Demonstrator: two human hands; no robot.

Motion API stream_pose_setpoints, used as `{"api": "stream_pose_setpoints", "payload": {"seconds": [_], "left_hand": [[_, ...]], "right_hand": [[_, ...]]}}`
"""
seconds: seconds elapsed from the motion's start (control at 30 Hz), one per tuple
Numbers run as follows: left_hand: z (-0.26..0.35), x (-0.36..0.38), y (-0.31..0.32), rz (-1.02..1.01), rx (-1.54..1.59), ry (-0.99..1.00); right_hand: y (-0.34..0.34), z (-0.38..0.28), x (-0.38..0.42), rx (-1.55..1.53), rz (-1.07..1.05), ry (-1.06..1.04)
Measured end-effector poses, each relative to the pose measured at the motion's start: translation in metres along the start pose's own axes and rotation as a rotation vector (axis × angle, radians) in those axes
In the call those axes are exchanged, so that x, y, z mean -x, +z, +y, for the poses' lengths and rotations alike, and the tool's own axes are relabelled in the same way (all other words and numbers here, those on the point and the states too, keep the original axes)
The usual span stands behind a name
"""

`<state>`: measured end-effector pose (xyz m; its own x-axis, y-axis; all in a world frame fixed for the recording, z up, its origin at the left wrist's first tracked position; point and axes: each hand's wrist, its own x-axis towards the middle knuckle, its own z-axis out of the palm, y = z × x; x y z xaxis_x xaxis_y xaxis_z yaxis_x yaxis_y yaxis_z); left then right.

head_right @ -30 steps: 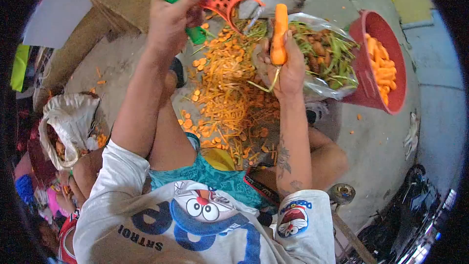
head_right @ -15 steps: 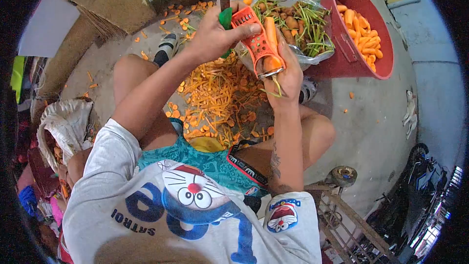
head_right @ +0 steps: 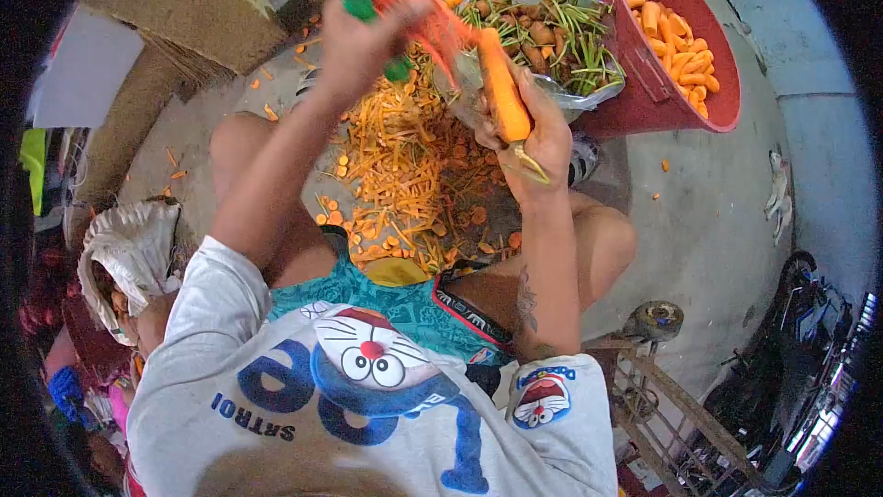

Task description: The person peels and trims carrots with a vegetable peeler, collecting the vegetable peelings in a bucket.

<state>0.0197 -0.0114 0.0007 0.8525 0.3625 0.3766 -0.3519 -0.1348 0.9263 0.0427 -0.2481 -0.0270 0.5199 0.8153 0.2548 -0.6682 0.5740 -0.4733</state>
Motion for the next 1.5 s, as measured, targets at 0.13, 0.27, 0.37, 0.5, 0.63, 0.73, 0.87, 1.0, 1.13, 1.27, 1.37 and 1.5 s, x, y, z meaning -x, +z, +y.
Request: {"api": "stream_pose_setpoints", "payload": {"seconds": [0.13, 0.27, 0.37, 0.5, 0.63, 0.73, 0.87, 1.0, 1.13, 1.27, 1.37, 1.5], "left_hand": [[0.006, 0.016, 0.021, -0.060, 0.079, 0.300], [0.001, -0.028, -0.025, 0.127, 0.090, 0.130], [0.000, -0.014, -0.018, 0.139, 0.006, -0.023], [0.004, 0.017, 0.020, -0.043, 0.111, 0.262], [-0.004, -0.025, -0.028, 0.116, 0.001, 0.023], [-0.010, -0.022, -0.028, 0.172, 0.021, -0.073], [0.012, 0.019, 0.017, -0.041, 0.044, 0.253], [-0.007, -0.017, -0.021, 0.036, 0.139, 0.197], [-0.018, -0.038, -0.044, 0.224, 0.247, -0.035], [-0.014, -0.025, -0.036, 0.148, -0.014, -0.038], [-0.014, -0.023, -0.031, 0.120, -0.314, 0.163], [0.010, 0.001, -0.025, -0.234, -0.681, 0.118]], "right_hand": [[0.051, 0.008, -0.007, 0.391, 0.680, -0.111], [0.045, 0.008, -0.003, 0.237, 0.441, 0.021], [0.044, 0.008, -0.007, 0.216, 0.366, 0.019], [0.046, 0.011, -0.007, 0.493, 0.812, -0.104], [0.045, 0.007, 0.001, 0.222, 0.439, 0.002], [0.041, 0.006, -0.003, 0.256, 0.455, 0.015], [0.045, 0.014, -0.011, 0.343, 0.915, -0.150], [0.033, 0.010, 0.013, 0.257, 0.465, 0.024], [0.070, 0.023, -0.002, 0.310, 0.367, 0.077], [0.052, 0.012, -0.006, 0.758, 0.302, -0.223], [0.053, 0.005, -0.002, 0.413, 0.396, -0.357], [0.045, 0.008, 0.000, 0.277, 0.623, -0.130]]}}
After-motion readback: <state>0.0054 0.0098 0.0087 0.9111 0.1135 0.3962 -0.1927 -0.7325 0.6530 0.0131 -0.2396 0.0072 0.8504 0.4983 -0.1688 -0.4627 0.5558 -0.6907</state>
